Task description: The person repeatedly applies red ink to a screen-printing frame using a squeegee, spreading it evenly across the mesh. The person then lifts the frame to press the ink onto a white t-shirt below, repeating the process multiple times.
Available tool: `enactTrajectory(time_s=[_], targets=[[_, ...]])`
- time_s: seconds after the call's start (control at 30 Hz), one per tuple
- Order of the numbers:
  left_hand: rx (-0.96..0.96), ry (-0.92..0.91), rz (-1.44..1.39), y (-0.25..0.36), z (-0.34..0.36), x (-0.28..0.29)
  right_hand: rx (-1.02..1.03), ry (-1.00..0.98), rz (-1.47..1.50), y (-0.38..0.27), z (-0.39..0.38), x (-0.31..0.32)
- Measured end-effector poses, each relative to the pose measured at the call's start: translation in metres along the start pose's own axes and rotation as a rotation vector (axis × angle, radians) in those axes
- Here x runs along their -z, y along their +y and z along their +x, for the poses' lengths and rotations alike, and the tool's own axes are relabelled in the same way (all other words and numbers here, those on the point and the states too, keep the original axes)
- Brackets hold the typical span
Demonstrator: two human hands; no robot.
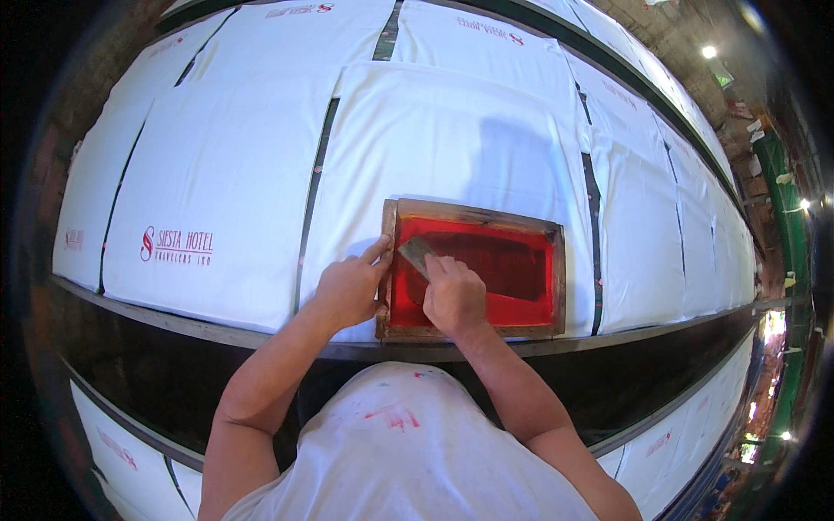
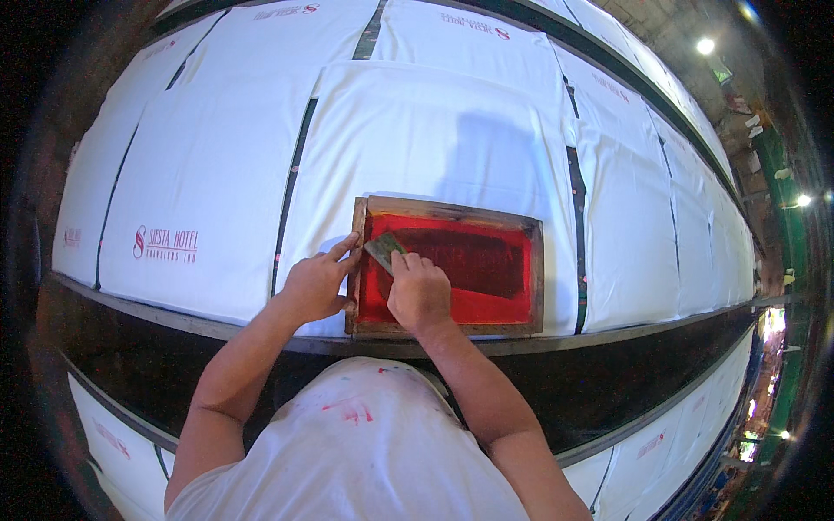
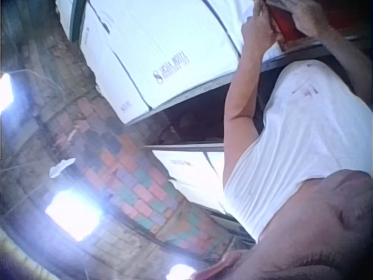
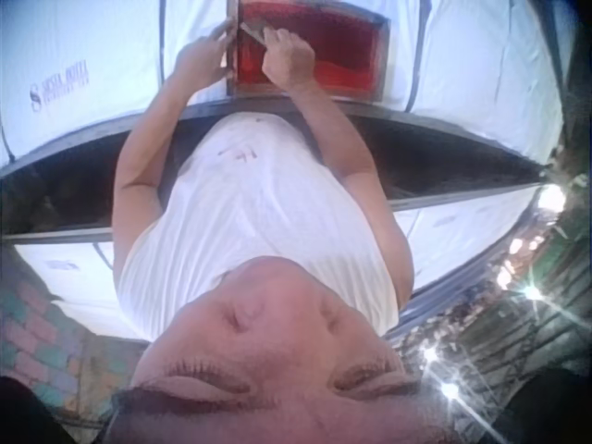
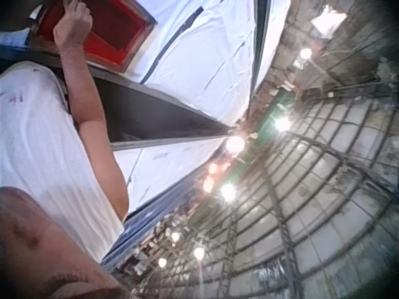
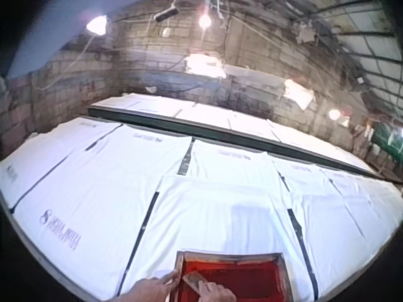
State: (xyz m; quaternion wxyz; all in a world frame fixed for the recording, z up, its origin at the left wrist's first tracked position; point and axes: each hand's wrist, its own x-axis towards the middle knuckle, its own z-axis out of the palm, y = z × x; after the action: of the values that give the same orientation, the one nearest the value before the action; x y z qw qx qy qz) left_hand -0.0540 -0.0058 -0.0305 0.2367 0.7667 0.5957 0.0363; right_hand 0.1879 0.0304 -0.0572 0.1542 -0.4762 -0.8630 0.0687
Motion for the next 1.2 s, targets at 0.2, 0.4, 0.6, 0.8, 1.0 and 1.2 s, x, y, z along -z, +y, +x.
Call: enactTrajectory(time_s=[0.2,0.4,0.6,0.8,1.0,1.2], targets=[[0.007,-0.009,0.0,0.001,0.001,-0.001,0.225,-0.041,0.069,0.017,-0.037,0.019],[0.004,-0.004,0.027,0.002,0.001,0.001,0.325,-0.355,0.192,0.055,-0.011,0.06],[0.019,-0.029,0.065,0.007,0.007,0.001,0.322,-0.222,0.161,0.082,0.063,0.038],[0.063,-0.049,0.075,0.012,0.004,-0.002,0.308,-0.171,0.013,0.062,0.019,0.024],[0.084,-0.065,0.069,0.018,0.006,0.0,0.374,-0.19,0.132,0.049,-0.045,0.045],[0.086,-0.063,0.105,0.019,0.011,0.002,0.357,-0.433,0.132,0.083,0.04,0.052]])
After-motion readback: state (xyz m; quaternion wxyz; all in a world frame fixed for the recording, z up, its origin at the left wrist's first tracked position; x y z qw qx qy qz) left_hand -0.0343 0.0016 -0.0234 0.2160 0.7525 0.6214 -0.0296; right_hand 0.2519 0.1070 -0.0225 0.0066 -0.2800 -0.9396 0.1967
